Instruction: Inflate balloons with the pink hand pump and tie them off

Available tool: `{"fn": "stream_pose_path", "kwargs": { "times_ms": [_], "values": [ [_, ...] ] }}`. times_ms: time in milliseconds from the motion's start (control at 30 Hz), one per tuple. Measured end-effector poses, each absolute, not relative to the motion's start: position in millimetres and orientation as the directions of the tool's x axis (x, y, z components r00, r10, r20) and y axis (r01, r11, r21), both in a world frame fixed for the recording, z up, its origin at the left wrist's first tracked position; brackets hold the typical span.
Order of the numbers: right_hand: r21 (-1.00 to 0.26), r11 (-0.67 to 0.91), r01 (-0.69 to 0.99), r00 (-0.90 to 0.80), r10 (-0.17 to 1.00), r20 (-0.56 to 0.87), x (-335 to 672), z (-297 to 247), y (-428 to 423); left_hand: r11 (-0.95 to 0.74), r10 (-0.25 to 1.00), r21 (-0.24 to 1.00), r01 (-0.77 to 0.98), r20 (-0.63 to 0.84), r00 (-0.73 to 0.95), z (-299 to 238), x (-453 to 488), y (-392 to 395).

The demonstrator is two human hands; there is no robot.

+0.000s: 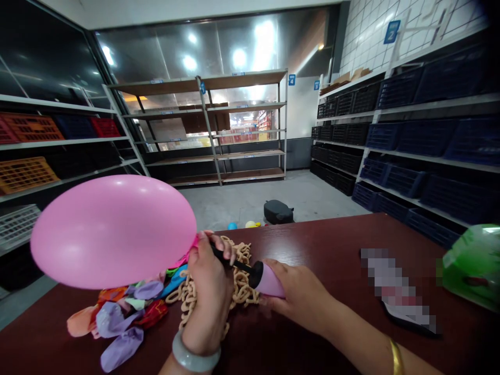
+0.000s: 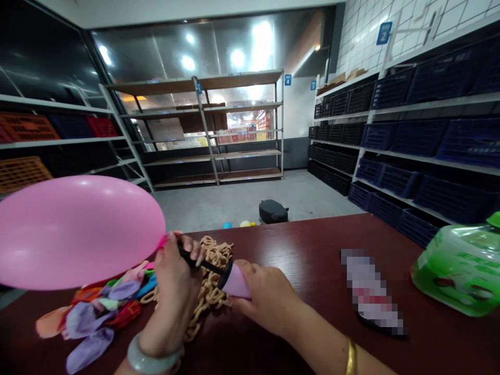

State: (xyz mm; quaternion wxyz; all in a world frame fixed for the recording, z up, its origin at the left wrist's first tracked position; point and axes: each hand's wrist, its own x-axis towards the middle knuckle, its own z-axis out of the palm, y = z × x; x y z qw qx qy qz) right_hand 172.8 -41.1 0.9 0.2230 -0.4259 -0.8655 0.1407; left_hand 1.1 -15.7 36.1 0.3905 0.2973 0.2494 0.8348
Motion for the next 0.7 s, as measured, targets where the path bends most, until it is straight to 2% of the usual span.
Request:
{"fn": "stream_pose_path", "kwargs": {
  "times_ms": [200, 367, 533, 700],
  "values": [
    [-0.603, 0.562, 0.566, -0.547, 0.804, 0.236, 177.5, 4.7, -37.5, -0.396, 0.897, 0.698, -0.596, 0.155, -0.414, 19.7, 26.9, -21.9],
    [-0.725, 0.494, 0.48, -0.571, 0.803, 0.169, 184.2, 0.0, -29.4, -0.283, 0.956, 0.666, -0.69, 0.141, -0.256, 24.1, 19.9, -20.2],
    [-0.757, 0.468, 0.456, -0.569, 0.808, 0.156, 179.9, 0.7, -30.4, -0.331, 0.942, 0.64, -0.693, 0.184, -0.281, 25.7, 25.2, -20.4],
    [-0.749, 0.452, 0.485, -0.543, 0.827, 0.147, 169.3, 6.7, -39.5, -0.33, 0.941, 0.687, -0.647, 0.183, -0.286, 34.5, 18.5, -19.4]
  ]
}}
